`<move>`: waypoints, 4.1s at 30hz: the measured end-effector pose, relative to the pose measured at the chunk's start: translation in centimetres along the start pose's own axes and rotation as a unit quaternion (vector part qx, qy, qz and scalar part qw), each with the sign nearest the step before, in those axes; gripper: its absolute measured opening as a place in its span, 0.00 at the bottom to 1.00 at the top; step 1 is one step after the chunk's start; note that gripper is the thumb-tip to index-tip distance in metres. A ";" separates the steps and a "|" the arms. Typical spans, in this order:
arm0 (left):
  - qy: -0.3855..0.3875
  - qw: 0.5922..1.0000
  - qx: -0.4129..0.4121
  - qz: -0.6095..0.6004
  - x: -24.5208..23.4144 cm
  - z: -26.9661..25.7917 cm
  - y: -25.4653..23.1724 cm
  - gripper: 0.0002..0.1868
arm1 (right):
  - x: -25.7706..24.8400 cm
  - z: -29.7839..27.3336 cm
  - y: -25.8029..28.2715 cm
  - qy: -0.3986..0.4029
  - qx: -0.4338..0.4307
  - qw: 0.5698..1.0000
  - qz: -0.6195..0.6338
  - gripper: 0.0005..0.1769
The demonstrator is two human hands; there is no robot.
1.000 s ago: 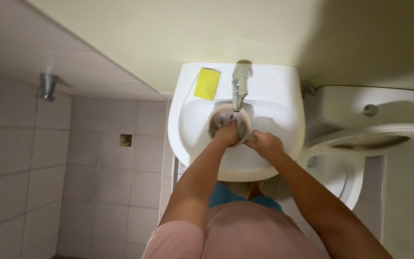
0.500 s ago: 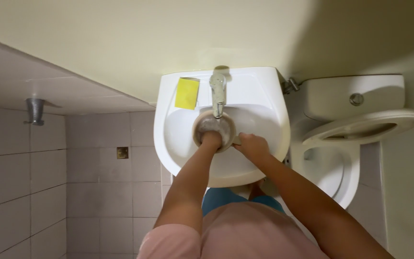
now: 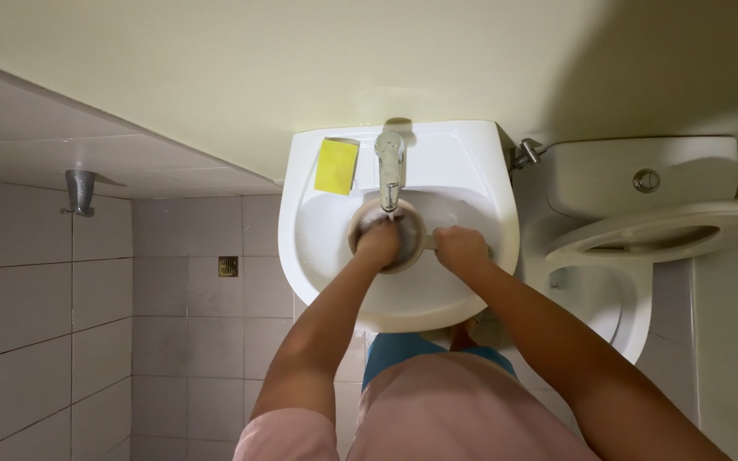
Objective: The recorder cleans a bathroom sink and faucet using a sponge and soap.
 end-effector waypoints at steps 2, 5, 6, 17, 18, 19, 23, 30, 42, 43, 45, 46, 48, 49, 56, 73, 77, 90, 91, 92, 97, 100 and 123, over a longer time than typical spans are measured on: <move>0.023 0.999 -0.034 0.030 -0.5 -1.2 -0.9 0.19 | 0.1 0.1 -0.1 0.000 -0.003 1.000 -0.001 0.02; 0.043 0.995 -0.079 0.040 -0.5 -0.9 -0.7 0.17 | 0.1 0.5 0.1 0.027 0.009 1.000 -0.009 0.03; 0.044 0.995 -0.088 0.017 -0.1 -0.6 -0.6 0.17 | 0.4 0.3 0.0 0.059 0.028 0.998 -0.016 0.04; 0.049 0.936 -0.209 -0.281 3.1 2.4 -0.5 0.20 | 0.5 0.5 -0.3 0.048 0.022 0.998 -0.023 0.05; 0.038 0.894 -0.247 -0.373 2.8 1.9 -0.3 0.22 | 0.5 0.7 -0.1 0.047 0.018 0.998 -0.026 0.05; 0.036 0.894 -0.249 -0.372 2.9 1.7 0.0 0.22 | 0.4 0.8 0.1 0.047 0.016 0.998 -0.024 0.05; -0.039 0.918 -0.185 -0.349 2.0 1.4 0.2 0.22 | 0.4 0.9 -0.2 0.074 0.028 0.997 -0.021 0.06; -0.069 0.982 -0.138 -0.104 -2.4 -2.3 -1.1 0.30 | 0.9 0.7 0.0 0.065 0.026 0.997 -0.023 0.06; 0.043 0.936 -0.184 -0.298 6.0 3.8 0.3 0.19 | 0.8 0.8 0.2 0.073 0.047 0.996 -0.028 0.06; 0.043 0.936 -0.184 -0.297 5.6 3.5 0.2 0.19 | 0.8 0.7 0.2 0.073 0.047 0.996 -0.027 0.06; 0.024 0.885 -0.221 -0.410 5.1 3.0 -0.1 0.21 | 0.6 0.7 0.1 0.065 0.041 0.997 -0.018 0.06; 0.024 0.884 -0.222 -0.410 4.7 2.4 -0.3 0.21 | 0.8 0.7 0.0 0.066 0.040 0.997 -0.017 0.06; 0.002 0.817 -0.258 -0.516 3.9 1.5 -0.3 0.23 | 1.2 1.0 0.0 0.068 0.042 0.997 -0.010 0.07; 0.000 0.817 -0.258 -0.516 3.1 1.1 -0.7 0.23 | 1.3 1.1 0.1 0.066 0.040 0.997 -0.010 0.07; -0.047 0.914 -0.191 -0.355 0.9 0.5 -2.3 0.25 | 1.0 0.7 0.3 0.071 0.048 0.996 -0.022 0.06; -0.154 0.960 -0.058 -0.225 -1.3 -0.2 -0.5 0.15 | 0.3 1.3 0.1 0.099 0.039 0.994 -0.038 0.10; -0.104 0.987 -0.027 -0.123 -5.8 -3.4 -4.4 0.25 | 0.8 1.3 0.0 0.084 0.031 0.995 -0.045 0.08; -0.018 0.999 -0.040 -0.016 -3.2 -0.9 -0.6 0.14 | -3.7 2.9 1.1 0.034 -0.092 0.985 0.142 0.37; -0.017 0.999 -0.041 -0.016 -2.9 -0.9 -0.3 0.14 | -4.9 3.3 2.3 0.035 -0.092 0.985 0.143 0.37; -0.039 0.999 -0.016 -0.005 -3.0 -0.7 -0.3 0.14 | -6.3 4.0 2.3 0.012 0.012 0.972 0.233 0.27; -0.054 0.998 -0.014 0.016 -4.1 -2.2 -1.1 0.14 | -11.5 7.2 7.2 0.052 0.176 0.773 0.608 0.18; -0.018 0.998 -0.055 0.010 -4.7 -3.0 -1.7 0.14 | -11.4 8.1 8.9 0.136 0.219 0.694 0.672 0.19; 0.067 0.994 -0.081 -0.009 -4.6 -6.5 -2.7 0.15 | -10.1 10.0 9.2 0.117 0.238 0.666 0.698 0.18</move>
Point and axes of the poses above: each hand's wrist, its own z-axis towards the middle knuckle, its own x-axis out of the palm, y = z × x, the point moved 5 cm from there along z, towards the middle knuckle, and after that the axes turned 1 degree about -x, right-handed, at the moved point
